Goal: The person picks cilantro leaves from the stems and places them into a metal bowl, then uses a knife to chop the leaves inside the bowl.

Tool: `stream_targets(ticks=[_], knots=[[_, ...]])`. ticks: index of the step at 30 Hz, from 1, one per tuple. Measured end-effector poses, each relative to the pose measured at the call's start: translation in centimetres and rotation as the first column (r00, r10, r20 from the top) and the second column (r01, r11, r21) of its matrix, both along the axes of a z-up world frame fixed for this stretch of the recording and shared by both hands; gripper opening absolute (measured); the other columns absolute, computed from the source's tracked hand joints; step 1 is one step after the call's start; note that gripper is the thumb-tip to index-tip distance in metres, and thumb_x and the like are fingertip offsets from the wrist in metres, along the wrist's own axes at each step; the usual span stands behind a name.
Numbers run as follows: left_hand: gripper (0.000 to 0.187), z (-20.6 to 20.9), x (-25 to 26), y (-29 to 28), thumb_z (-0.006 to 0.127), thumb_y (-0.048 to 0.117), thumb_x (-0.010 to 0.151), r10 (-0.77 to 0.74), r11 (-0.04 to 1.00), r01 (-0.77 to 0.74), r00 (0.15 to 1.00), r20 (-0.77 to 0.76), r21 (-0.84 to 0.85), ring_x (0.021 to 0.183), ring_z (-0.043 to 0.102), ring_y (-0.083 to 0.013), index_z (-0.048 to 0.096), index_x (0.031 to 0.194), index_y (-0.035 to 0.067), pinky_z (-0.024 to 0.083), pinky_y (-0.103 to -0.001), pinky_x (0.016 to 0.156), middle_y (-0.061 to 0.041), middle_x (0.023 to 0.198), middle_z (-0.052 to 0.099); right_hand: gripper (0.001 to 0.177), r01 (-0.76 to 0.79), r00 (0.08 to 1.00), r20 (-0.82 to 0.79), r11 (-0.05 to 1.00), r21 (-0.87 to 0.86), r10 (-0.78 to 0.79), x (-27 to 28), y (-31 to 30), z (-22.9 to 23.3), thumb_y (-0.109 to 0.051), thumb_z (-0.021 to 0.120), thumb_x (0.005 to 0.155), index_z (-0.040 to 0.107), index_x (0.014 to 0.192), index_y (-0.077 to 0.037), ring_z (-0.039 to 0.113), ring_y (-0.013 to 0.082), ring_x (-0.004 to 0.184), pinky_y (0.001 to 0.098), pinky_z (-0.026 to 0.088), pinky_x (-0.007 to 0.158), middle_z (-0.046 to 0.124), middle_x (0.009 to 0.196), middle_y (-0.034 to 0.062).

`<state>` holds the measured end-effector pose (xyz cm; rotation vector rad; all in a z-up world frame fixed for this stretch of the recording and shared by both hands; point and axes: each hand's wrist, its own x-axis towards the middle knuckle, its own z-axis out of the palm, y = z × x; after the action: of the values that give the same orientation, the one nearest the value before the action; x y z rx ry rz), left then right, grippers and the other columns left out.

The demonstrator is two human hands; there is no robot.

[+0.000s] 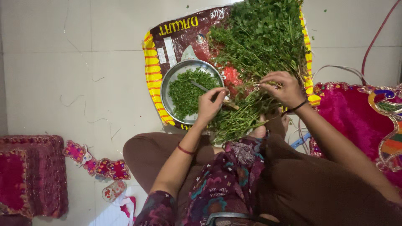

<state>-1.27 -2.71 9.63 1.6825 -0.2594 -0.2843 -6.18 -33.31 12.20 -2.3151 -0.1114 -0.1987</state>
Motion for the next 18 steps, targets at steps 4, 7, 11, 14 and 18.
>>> stream_targets(ticks=[4, 7, 11, 14, 18], knots=[[0.022, 2.1, 0.3, -3.2, 0.068, 0.019, 0.098, -0.076, 0.996, 0.068, 0.985, 0.152, 0.06, 0.093, 0.075, -0.0155, 0.077, 0.113, 0.006, 0.058, -0.029, 0.085, -0.01, 0.106, 0.079, 0.021, -0.057, 0.998, 0.033, 0.998, -0.034, 0.058, -0.4, 0.8, 0.1, -0.023, 0.081, 0.09, 0.079, 0.107, -0.013, 0.067, 0.0271, 0.111, 0.0401, 0.052, 0.098, 0.073, 0.115, 0.009], [0.023, 2.3, 0.7, -5.7, 0.069, 0.021, 0.097, -0.137, 0.971, 0.075, 0.952, 0.275, 0.225, 0.092, 0.077, -0.0226, 0.078, 0.114, 0.008, 0.059, -0.033, 0.086, -0.011, 0.107, 0.078, 0.021, -0.082, 0.995, 0.054, 0.996, -0.03, 0.083, -0.3, 1.0, 0.1, -0.024, 0.08, 0.09, 0.078, 0.108, -0.013, 0.067, 0.0273, 0.111, 0.0399, 0.052, 0.097, 0.073, 0.114, 0.0084], [0.022, 1.9, 0.7, -7.6, 0.07, 0.023, 0.096, -0.192, 0.946, 0.07, 0.907, 0.374, 0.316, 0.104, 0.074, -0.0299, 0.078, 0.111, 0.009, 0.056, -0.039, 0.096, -0.012, 0.11, 0.077, 0.019, -0.098, 0.991, 0.083, 0.992, -0.073, 0.104, -0.3, 1.0, -0.4, -0.024, 0.08, 0.091, 0.079, 0.107, -0.013, 0.065, 0.0278, 0.11, 0.0417, 0.05, 0.097, 0.073, 0.114, 0.008], [0.024, 1.5, 0.5, -7.7, 0.071, 0.024, 0.094, -0.256, 0.925, 0.145, 0.92, 0.295, 0.351, 0.109, 0.07, -0.0317, 0.079, 0.112, 0.011, 0.053, -0.042, 0.099, -0.014, 0.111, 0.076, 0.019, -0.067, 0.993, 0.093, 0.995, -0.069, 0.073, -0.3, 0.7, -0.9, -0.023, 0.079, 0.093, 0.078, 0.108, -0.013, 0.064, 0.0281, 0.111, 0.0415, 0.049, 0.099, 0.072, 0.113, 0.0077], [0.023, 0.8, 0.4, -7.6, 0.07, 0.025, 0.094, -0.315, 0.905, 0.19, 0.9, 0.3, 0.382, 0.105, 0.066, -0.032, 0.079, 0.109, 0.011, 0.051, -0.043, 0.096, -0.012, 0.109, 0.076, 0.018, -0.07, 0.993, 0.094, 0.995, -0.072, 0.077, -0.6, 0.5, -1.4, -0.025, 0.079, 0.092, 0.079, 0.107, -0.015, 0.064, 0.0283, 0.11, 0.042, 0.049, 0.097, 0.071, 0.112, 0.008]])
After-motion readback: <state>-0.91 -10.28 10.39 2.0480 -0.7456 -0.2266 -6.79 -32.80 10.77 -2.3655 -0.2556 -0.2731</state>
